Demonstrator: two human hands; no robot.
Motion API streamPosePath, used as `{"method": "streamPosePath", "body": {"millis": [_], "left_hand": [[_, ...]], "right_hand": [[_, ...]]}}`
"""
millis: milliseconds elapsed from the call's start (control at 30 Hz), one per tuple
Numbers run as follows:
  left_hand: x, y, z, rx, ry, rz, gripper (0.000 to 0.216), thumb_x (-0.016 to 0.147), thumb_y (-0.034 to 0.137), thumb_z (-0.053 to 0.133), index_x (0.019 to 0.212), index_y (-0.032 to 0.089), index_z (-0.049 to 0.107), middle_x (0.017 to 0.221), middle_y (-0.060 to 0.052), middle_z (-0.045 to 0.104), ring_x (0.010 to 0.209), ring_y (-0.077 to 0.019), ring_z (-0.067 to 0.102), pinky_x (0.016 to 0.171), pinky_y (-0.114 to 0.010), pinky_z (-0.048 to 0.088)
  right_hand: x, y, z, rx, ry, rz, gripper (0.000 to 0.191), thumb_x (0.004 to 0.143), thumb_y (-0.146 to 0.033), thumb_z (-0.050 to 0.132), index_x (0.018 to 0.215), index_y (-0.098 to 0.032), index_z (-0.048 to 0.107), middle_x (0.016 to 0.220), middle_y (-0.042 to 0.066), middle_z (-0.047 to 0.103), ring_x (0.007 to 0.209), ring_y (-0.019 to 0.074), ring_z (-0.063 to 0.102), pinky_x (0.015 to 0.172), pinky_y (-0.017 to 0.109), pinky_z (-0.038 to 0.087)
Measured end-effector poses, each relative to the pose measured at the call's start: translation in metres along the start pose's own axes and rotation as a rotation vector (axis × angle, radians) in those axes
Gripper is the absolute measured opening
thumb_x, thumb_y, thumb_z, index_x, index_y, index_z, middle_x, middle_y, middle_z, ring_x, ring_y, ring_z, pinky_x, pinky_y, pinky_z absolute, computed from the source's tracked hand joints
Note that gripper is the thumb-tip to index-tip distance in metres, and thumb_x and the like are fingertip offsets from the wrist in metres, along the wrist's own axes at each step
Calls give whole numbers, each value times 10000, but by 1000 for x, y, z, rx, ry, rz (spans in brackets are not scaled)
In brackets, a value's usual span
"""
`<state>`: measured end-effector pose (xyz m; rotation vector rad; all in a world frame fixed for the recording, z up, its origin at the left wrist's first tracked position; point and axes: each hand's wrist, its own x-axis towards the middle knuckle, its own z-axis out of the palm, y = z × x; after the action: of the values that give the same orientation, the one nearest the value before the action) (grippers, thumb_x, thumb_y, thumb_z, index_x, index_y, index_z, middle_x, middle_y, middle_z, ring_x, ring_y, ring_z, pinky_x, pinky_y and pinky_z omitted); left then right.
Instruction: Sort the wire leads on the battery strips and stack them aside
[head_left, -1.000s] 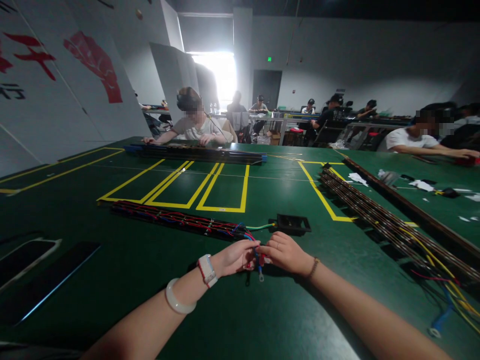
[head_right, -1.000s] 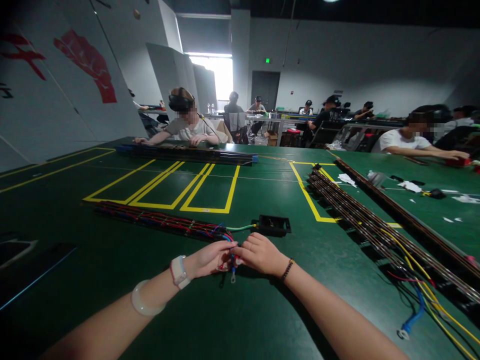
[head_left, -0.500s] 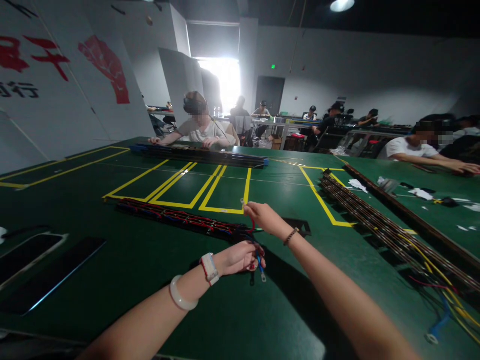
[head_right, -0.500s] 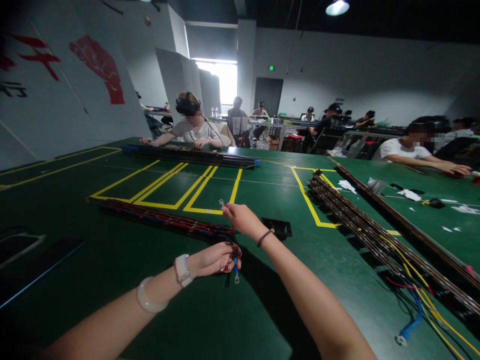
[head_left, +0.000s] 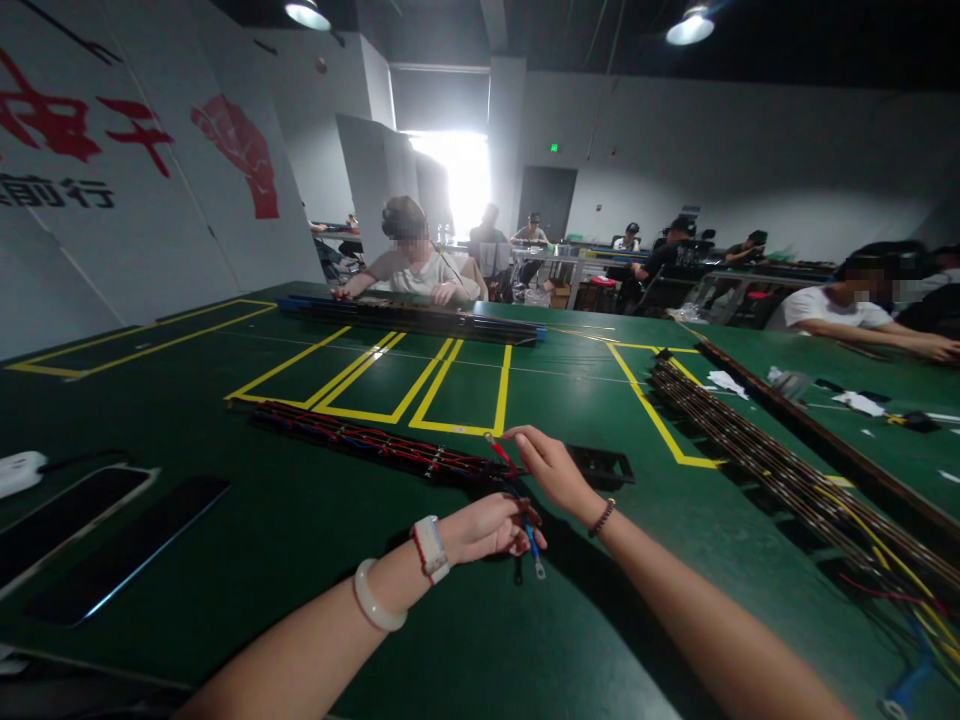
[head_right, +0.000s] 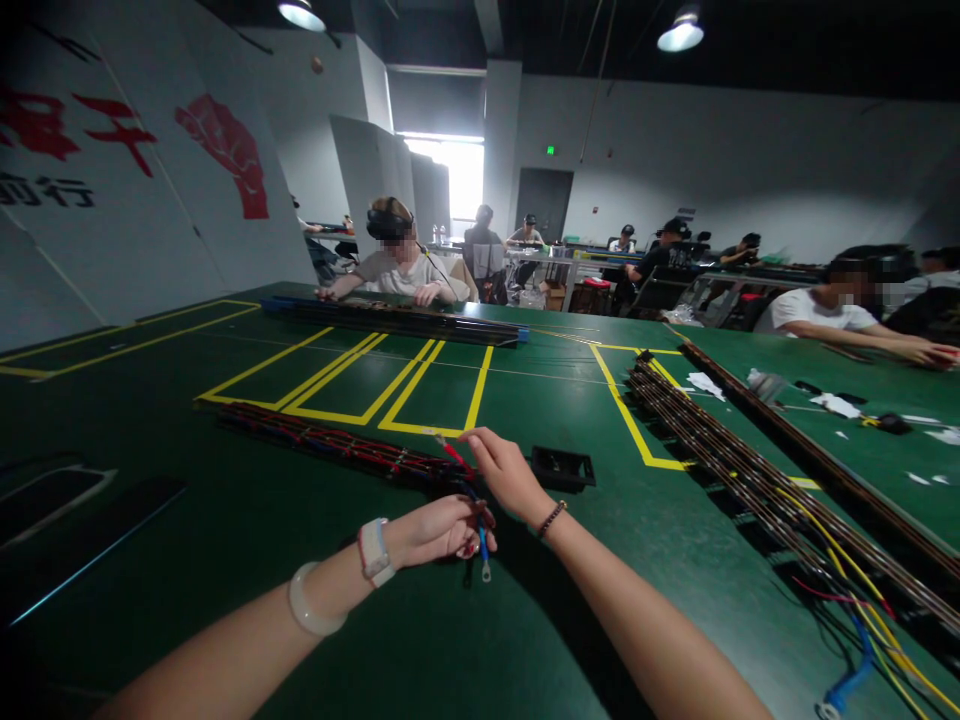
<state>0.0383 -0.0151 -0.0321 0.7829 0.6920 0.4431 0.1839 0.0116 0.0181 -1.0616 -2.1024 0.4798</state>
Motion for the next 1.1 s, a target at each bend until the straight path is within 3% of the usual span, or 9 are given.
{"method": "streamPosePath", "body": {"millis": [200,367,500,633,733,900,1100], "left_hand": [[-11,10,0,143,22,-24,291,862,376,563,843,85,571,774,-137,694,579,-114,609,559,-213,429],[-15,14,0,371,108,12,444,801,556,570,897,123,553,676,-80,675,477,-103,556,457,-197,369],[-22,25,-3,686,130,11,478,827,593,487,749,130,579,474,-4,567,313,-58,368,362,-190,230],[-28,39,-10,900,30,-28,489,833,567,492,630,135,599,386,19,491,278,-42,271,345,-203,171],[-26,38,-15,859,7,-46,510,800,610,512,656,131,611,483,-20,597,298,-48,351,344,-193,221],[-18,28,-17,723,79,-61,643,759,716,459,701,98,628,621,-93,675,430,-111,570,361,-182,309],[-17,26,-14,583,88,-41,577,713,667,586,719,90,611,642,-108,678,450,-123,583,376,-187,345]], "right_hand": [[-46,64,-25,-520,45,-177,240,926,-205,449,1104,-183,608,938,82,662,914,214,587,866,400,440],[-58,81,-27,-673,49,-281,279,895,-139,490,1127,-220,622,1084,80,649,1103,234,535,985,460,383],[-56,80,-26,-682,33,-275,286,873,-119,523,1120,-212,631,1090,79,650,1115,235,531,988,454,396],[-57,79,-26,-656,36,-273,298,864,-107,530,1117,-221,636,1085,80,652,1125,233,533,983,454,406],[-57,79,-24,-633,52,-263,270,873,-126,523,1098,-217,643,1069,83,656,1105,230,547,968,448,423],[-52,69,-24,-485,155,-224,222,918,-209,480,1077,-211,635,1038,87,659,1045,223,575,956,474,425],[-34,13,-24,-217,211,-176,270,926,-267,456,1175,-219,550,1140,96,618,1118,222,546,955,445,458]]}}
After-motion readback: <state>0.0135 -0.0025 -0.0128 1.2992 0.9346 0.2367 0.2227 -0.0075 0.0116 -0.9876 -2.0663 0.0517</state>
